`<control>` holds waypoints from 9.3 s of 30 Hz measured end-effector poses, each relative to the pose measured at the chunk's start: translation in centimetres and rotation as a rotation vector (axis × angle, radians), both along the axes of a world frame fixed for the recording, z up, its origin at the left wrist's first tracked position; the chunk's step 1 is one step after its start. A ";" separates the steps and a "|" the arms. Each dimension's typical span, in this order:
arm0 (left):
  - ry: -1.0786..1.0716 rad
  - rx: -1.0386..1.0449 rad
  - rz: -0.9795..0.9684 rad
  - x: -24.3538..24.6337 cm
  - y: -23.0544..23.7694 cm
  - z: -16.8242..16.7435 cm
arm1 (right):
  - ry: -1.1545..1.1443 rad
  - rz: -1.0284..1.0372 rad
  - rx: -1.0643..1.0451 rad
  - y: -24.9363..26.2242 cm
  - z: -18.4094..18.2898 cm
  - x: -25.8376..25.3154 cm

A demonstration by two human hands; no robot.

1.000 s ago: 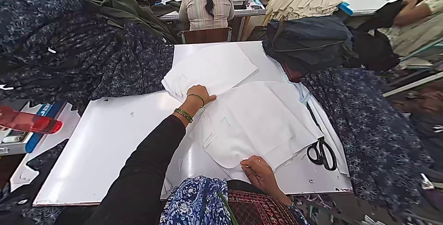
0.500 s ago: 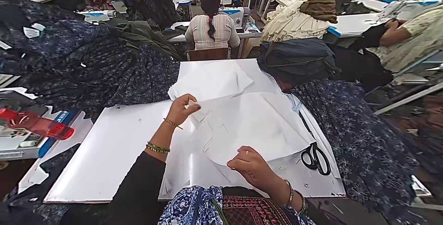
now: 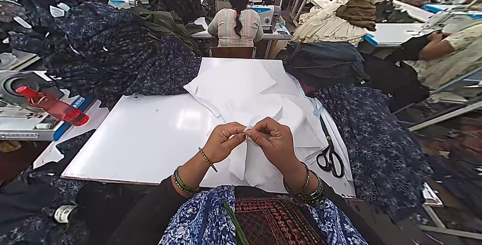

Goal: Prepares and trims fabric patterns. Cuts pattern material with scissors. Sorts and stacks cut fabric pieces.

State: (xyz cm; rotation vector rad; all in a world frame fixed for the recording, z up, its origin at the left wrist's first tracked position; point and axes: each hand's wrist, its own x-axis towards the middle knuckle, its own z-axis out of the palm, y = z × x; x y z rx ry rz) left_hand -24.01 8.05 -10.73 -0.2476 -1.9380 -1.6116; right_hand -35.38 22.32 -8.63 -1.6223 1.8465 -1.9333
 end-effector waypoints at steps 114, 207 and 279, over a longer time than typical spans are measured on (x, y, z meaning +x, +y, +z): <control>-1.007 -0.580 0.660 20.5 -24.2 -9.9 | 0.195 0.123 0.552 -13.3 0.4 0.8; -0.781 -0.487 0.356 18.4 -27.7 -11.8 | 0.349 0.371 0.356 -13.1 -15.9 11.3; -0.723 -0.180 0.812 17.9 -25.8 -11.0 | 0.065 0.392 0.262 0.1 -10.9 5.4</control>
